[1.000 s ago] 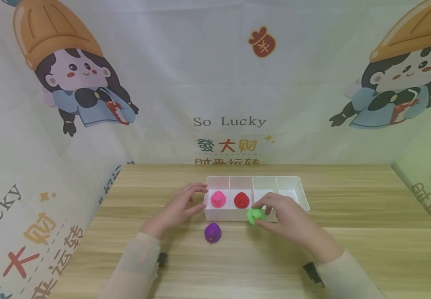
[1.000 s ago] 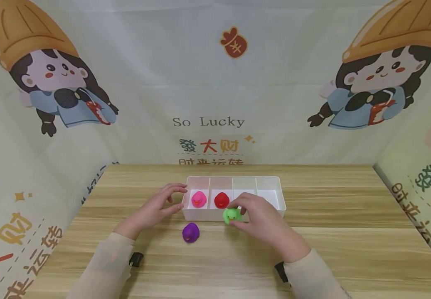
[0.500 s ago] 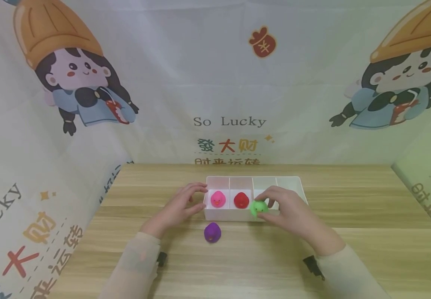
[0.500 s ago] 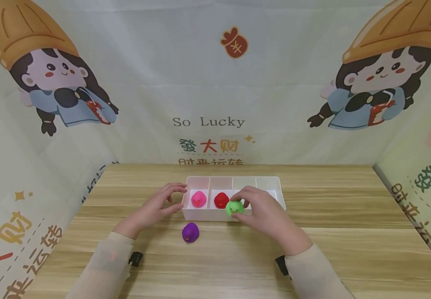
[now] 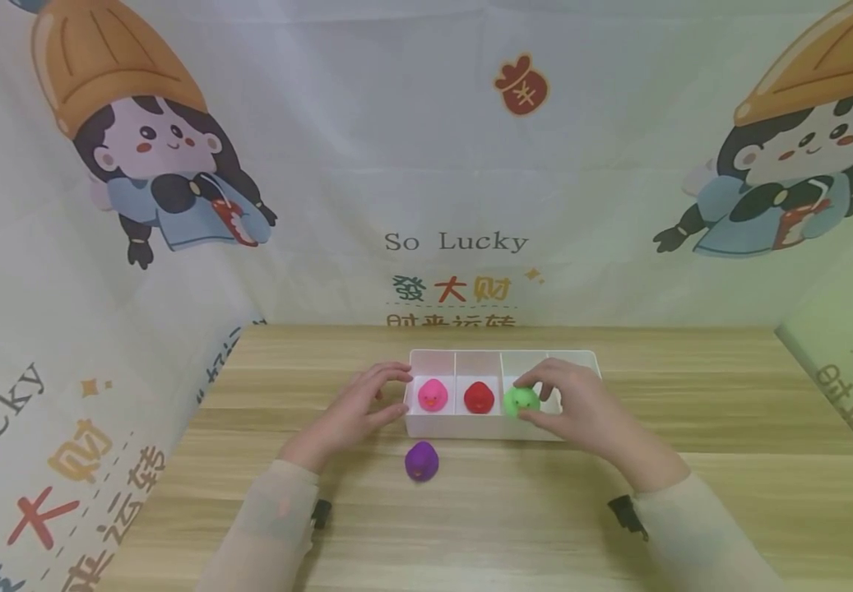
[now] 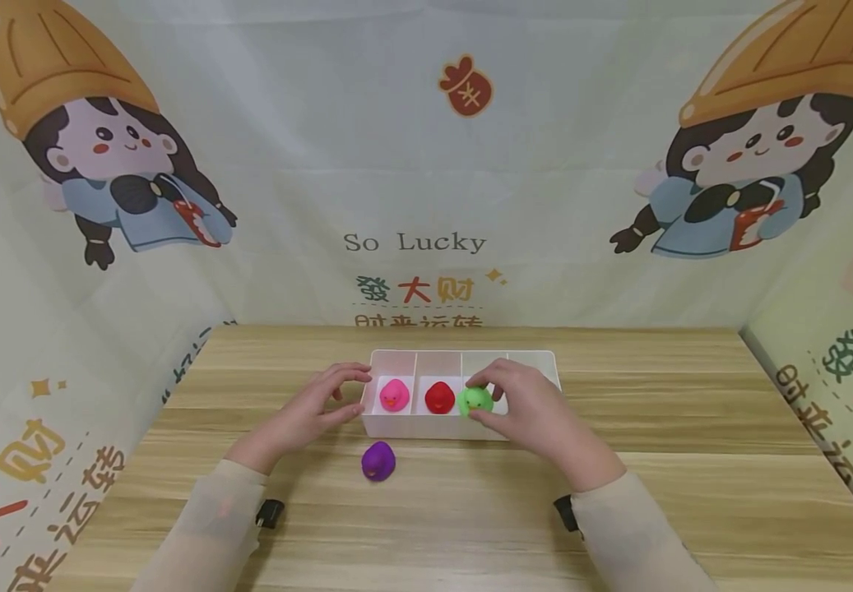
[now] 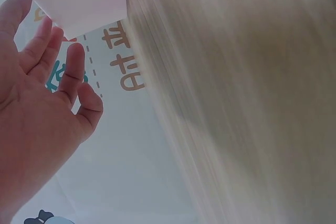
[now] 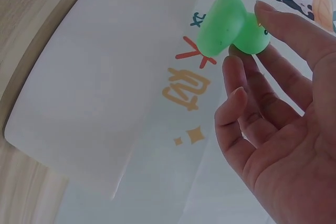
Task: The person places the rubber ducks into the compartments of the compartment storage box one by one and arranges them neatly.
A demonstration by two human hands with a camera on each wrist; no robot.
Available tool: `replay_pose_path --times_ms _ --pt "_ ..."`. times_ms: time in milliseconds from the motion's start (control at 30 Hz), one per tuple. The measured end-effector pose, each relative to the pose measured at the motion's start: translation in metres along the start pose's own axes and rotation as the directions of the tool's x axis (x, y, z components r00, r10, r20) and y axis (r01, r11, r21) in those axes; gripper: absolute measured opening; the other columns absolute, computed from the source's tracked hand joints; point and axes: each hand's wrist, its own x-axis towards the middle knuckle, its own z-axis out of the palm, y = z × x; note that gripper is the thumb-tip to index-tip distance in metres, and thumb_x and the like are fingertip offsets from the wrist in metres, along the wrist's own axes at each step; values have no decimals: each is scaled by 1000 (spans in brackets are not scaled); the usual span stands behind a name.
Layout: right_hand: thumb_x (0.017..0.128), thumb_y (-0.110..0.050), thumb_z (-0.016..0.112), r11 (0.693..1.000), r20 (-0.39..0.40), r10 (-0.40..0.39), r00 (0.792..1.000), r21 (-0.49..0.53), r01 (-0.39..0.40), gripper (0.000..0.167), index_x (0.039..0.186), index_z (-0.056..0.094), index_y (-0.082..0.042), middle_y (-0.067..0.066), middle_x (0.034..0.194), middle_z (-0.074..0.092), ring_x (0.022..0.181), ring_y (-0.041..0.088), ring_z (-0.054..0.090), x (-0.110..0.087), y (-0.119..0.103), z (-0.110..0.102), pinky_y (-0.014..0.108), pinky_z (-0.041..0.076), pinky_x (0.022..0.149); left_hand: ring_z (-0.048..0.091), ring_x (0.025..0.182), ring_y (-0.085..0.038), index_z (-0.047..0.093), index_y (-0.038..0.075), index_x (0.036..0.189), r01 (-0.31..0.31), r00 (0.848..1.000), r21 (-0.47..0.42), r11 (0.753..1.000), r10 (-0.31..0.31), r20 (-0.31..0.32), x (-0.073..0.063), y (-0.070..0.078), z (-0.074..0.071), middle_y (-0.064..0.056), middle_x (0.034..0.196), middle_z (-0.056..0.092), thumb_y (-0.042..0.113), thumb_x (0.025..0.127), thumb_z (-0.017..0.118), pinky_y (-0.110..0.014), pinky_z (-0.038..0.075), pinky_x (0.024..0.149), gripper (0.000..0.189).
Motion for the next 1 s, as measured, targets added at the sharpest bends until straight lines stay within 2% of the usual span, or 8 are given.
replay_pose_path --times_ms 400,567,800,1000 --pt "82 -12 87 1000 7 22 1000 -15 -22 29 109 75 -8 2 104 75 83 18 64 7 11 -1 38 57 76 56 124 -36 56 16 143 16 1000 2 1000 -16 1 0 1 0 -6 162 43 24 100 68 -56 49 105 46" --pt "82 -11 87 999 20 29 999 -20 -28 29 108 75 -6 5 105 75 83 22 65 11 17 -2 43 58 77 56 125 -38 56 15 144 15 1000 7 1000 -15 2 0 0 -1 -7 162 43 25 100 68 -57 49 106 46" --pt "83 -14 87 994 50 95 994 -52 -93 29 110 75 -8 3 104 74 84 20 64 15 24 -1 32 53 75 55 127 -38 55 15 145 31 999 2 1000 -31 10 0 1 -2 -5 163 42 27 100 69 -57 47 108 48" --pt "83 -14 87 993 66 106 992 -60 -102 29 109 75 -7 3 103 73 84 21 64 18 28 1 31 53 74 55 127 -37 55 15 145 27 1000 2 1000 -27 7 0 0 -1 -4 162 43 25 100 68 -57 47 107 48"
